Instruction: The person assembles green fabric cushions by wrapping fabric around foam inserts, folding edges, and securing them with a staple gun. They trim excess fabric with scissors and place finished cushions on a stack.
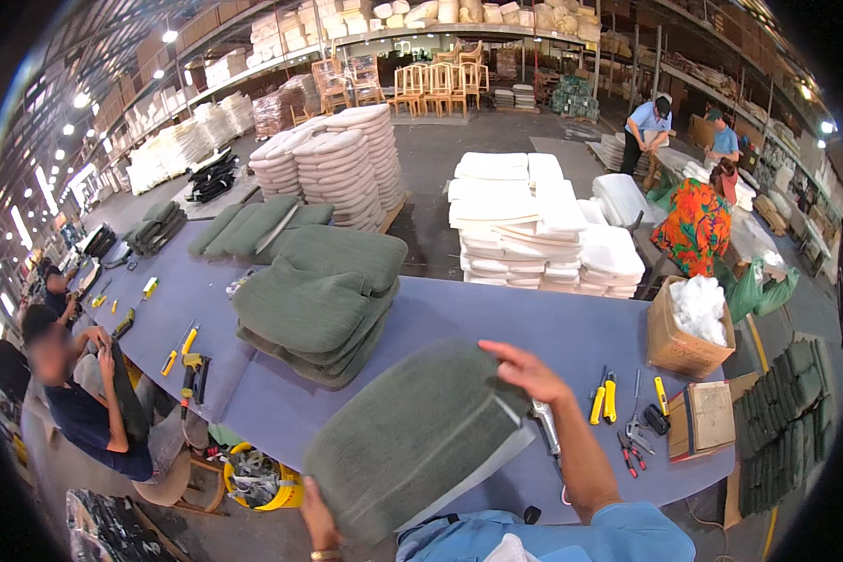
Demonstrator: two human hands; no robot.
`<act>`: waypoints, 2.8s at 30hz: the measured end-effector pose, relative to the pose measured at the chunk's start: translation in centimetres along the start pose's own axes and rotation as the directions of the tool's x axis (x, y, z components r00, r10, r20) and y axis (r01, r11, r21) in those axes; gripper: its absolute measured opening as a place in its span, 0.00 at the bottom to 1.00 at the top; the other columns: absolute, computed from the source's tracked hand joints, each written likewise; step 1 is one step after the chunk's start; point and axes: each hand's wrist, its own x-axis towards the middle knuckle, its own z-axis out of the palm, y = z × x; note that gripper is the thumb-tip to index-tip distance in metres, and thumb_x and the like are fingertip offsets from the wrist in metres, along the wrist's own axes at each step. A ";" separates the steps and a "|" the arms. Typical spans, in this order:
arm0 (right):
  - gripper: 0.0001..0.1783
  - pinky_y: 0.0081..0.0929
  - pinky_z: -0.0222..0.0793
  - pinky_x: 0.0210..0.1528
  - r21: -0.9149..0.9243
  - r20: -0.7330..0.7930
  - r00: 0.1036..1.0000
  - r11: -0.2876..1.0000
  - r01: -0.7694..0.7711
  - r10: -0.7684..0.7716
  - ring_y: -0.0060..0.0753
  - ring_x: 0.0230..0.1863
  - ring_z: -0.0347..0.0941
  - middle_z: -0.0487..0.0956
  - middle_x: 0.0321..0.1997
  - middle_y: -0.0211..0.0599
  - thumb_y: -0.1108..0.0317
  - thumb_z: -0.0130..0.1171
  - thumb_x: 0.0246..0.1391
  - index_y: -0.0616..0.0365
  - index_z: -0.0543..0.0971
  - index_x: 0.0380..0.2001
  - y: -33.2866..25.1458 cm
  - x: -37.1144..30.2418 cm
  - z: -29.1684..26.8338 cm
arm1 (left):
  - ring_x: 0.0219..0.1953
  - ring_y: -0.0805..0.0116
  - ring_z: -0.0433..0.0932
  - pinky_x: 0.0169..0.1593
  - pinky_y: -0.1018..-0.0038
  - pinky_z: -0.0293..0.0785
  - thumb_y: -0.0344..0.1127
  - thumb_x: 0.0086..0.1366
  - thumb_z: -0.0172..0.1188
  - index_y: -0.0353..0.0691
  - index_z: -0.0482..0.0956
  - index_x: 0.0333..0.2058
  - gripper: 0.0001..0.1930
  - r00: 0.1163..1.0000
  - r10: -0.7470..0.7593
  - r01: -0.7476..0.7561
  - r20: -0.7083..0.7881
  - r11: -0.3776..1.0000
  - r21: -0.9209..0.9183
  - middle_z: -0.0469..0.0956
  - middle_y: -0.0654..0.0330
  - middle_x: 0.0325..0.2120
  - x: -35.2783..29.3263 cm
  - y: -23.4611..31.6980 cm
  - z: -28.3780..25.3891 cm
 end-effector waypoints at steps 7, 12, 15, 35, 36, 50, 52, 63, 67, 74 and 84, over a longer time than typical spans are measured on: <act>0.30 0.38 0.62 0.69 -0.351 -0.010 0.866 0.813 0.466 -0.501 0.49 0.70 0.68 0.71 0.71 0.48 0.49 0.64 0.58 0.54 0.79 0.60 -12.9 -1.0 -0.6 | 0.56 0.62 0.77 0.61 0.69 0.70 0.58 0.76 0.50 0.30 0.73 0.63 0.34 0.786 -0.376 0.416 0.491 0.909 0.030 0.78 0.52 0.56 -1.9 -6.6 15.3; 0.25 0.39 0.67 0.66 -0.501 -0.315 0.810 0.812 0.300 -0.494 0.51 0.65 0.73 0.76 0.64 0.49 0.56 0.66 0.56 0.57 0.80 0.53 -7.2 -0.5 3.3 | 0.57 0.65 0.76 0.61 0.71 0.70 0.49 0.79 0.50 0.28 0.71 0.64 0.29 0.713 -0.200 0.064 0.672 0.973 0.222 0.79 0.50 0.56 -2.5 -3.9 18.6; 0.22 0.38 0.68 0.65 -0.447 -0.400 0.744 0.823 0.352 -0.535 0.50 0.63 0.74 0.77 0.62 0.49 0.55 0.63 0.60 0.58 0.80 0.52 -5.3 0.2 3.6 | 0.59 0.65 0.75 0.63 0.70 0.69 0.45 0.79 0.50 0.27 0.68 0.65 0.27 0.612 0.055 -0.250 0.789 0.960 0.127 0.77 0.48 0.58 -3.0 4.8 20.7; 0.35 0.46 0.63 0.66 -0.473 -0.579 0.579 0.815 0.335 -0.574 0.54 0.62 0.73 0.79 0.58 0.57 0.41 0.42 0.69 0.65 0.83 0.45 -5.1 -4.1 6.2 | 0.28 0.70 0.76 0.34 0.75 0.72 0.35 0.66 0.68 0.35 0.85 0.45 0.12 0.305 0.546 -0.668 0.780 0.707 -0.233 0.77 0.58 0.26 -5.3 14.1 22.5; 0.35 0.46 0.63 0.66 -0.474 -0.583 0.577 0.816 0.330 -0.572 0.54 0.62 0.73 0.79 0.58 0.57 0.41 0.42 0.68 0.65 0.83 0.45 -5.3 -4.0 6.7 | 0.27 0.68 0.76 0.34 0.74 0.72 0.35 0.66 0.67 0.35 0.85 0.47 0.13 0.278 0.539 -0.694 0.795 0.685 -0.221 0.77 0.58 0.27 -4.7 13.7 22.2; 0.34 0.47 0.66 0.64 -0.492 -0.626 0.509 0.806 0.330 -0.591 0.55 0.61 0.75 0.79 0.58 0.60 0.41 0.47 0.66 0.67 0.84 0.43 -6.8 -4.5 13.3 | 0.36 0.63 0.83 0.42 0.72 0.79 0.34 0.68 0.65 0.37 0.86 0.48 0.12 0.142 0.453 -0.674 0.880 0.695 -0.249 0.84 0.54 0.37 -1.8 16.2 17.4; 0.34 0.47 0.65 0.64 -0.505 -0.633 0.486 0.797 0.330 -0.603 0.55 0.61 0.75 0.79 0.58 0.60 0.41 0.48 0.66 0.67 0.84 0.43 -6.7 -5.2 13.8 | 0.39 0.62 0.84 0.45 0.71 0.79 0.35 0.68 0.65 0.37 0.85 0.49 0.14 0.101 0.462 -0.655 0.881 0.698 -0.290 0.84 0.54 0.40 -2.0 16.0 17.6; 0.33 0.47 0.65 0.65 -0.497 -0.646 0.484 0.807 0.319 -0.590 0.54 0.61 0.74 0.78 0.59 0.60 0.42 0.46 0.67 0.66 0.83 0.44 -5.6 -8.3 10.3 | 0.41 0.57 0.84 0.46 0.68 0.79 0.37 0.66 0.68 0.35 0.84 0.48 0.15 0.143 0.456 -0.708 0.878 0.667 -0.231 0.84 0.52 0.41 -5.5 14.5 19.8; 0.32 0.47 0.63 0.66 -0.512 -0.665 0.457 0.806 0.298 -0.591 0.54 0.62 0.73 0.78 0.58 0.60 0.46 0.43 0.69 0.67 0.83 0.44 -5.6 -9.5 7.4 | 0.43 0.55 0.84 0.48 0.67 0.79 0.38 0.65 0.68 0.33 0.83 0.48 0.17 0.161 0.433 -0.746 0.887 0.642 -0.177 0.83 0.50 0.43 -7.7 14.1 21.7; 0.31 0.46 0.63 0.67 -0.502 -0.749 0.341 0.823 0.268 -0.568 0.53 0.61 0.73 0.78 0.58 0.58 0.48 0.41 0.71 0.67 0.81 0.46 -2.6 -11.5 4.9 | 0.51 0.52 0.80 0.54 0.64 0.77 0.37 0.66 0.66 0.39 0.83 0.53 0.18 0.189 0.507 -0.826 0.841 0.545 -0.143 0.81 0.51 0.50 -9.4 8.8 22.5; 0.23 0.42 0.69 0.62 -0.565 -0.617 0.480 0.776 0.281 -0.623 0.53 0.58 0.76 0.79 0.57 0.55 0.55 0.48 0.70 0.65 0.81 0.47 -4.0 -8.1 3.3 | 0.53 0.50 0.81 0.57 0.64 0.77 0.35 0.68 0.63 0.39 0.81 0.55 0.18 0.286 0.584 -0.799 0.760 0.583 -0.147 0.81 0.49 0.52 -8.6 11.1 25.2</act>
